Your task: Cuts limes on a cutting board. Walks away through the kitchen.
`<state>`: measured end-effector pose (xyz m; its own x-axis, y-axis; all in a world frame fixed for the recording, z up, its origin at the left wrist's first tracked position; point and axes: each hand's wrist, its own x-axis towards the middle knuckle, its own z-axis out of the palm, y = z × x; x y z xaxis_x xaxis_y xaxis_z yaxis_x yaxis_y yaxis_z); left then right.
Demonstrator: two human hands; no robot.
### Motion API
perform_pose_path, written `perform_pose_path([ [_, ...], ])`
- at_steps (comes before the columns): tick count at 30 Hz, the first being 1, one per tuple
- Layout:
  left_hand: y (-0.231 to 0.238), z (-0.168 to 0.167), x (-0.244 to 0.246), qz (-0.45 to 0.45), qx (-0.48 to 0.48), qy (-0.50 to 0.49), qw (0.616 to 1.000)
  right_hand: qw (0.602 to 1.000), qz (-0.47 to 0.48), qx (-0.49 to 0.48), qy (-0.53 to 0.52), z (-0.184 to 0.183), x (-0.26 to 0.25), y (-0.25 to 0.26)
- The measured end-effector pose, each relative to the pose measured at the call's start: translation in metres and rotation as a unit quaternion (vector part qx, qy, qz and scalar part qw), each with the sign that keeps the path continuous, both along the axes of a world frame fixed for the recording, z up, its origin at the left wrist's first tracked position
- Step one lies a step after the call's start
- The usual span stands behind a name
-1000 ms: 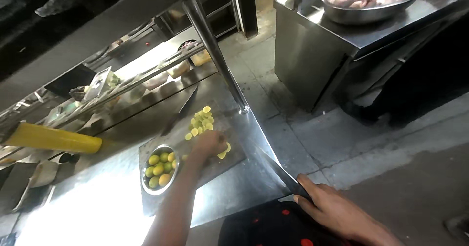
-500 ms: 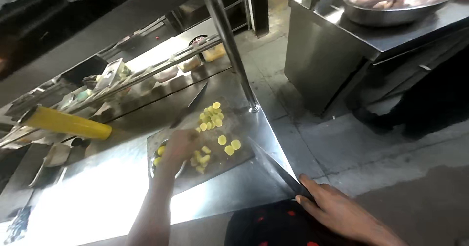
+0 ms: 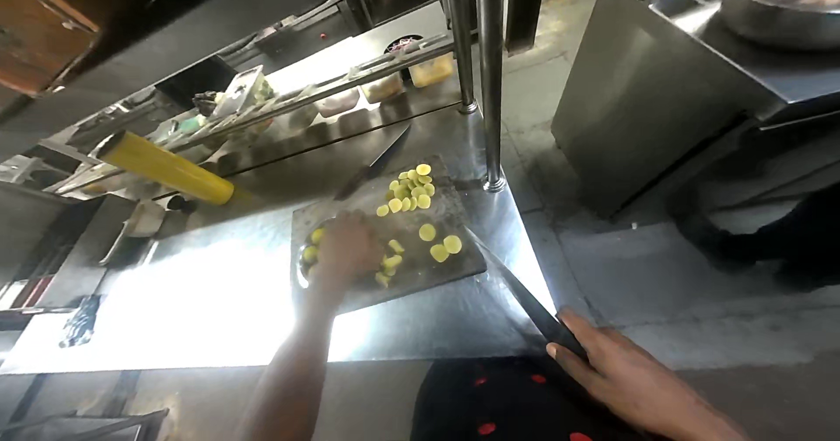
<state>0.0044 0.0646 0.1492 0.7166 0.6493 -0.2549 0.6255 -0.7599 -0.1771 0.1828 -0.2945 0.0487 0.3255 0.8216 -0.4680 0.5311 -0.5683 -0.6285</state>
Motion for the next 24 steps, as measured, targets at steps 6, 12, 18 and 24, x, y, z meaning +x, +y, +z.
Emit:
perform_pose_path([
  [6,0.001,0.006,0.002,0.019,-0.029,-0.003,0.999,1.000,-0.029,-0.001,0.002,-0.003,-0.003,-0.009],
  [12,-0.001,0.000,0.012,0.025,-0.001,0.031,0.999,0.999,-0.047,0.008,-0.011,-0.007,-0.002,-0.015],
  [18,-0.038,-0.056,0.040,-0.084,-0.065,-0.240,0.965,0.998,-0.056,0.023,-0.014,-0.010,0.001,-0.019],
  [24,-0.068,-0.148,0.082,-0.117,-0.029,-0.300,0.946,0.998,-0.058,0.030,0.011,0.006,0.007,-0.030],
])
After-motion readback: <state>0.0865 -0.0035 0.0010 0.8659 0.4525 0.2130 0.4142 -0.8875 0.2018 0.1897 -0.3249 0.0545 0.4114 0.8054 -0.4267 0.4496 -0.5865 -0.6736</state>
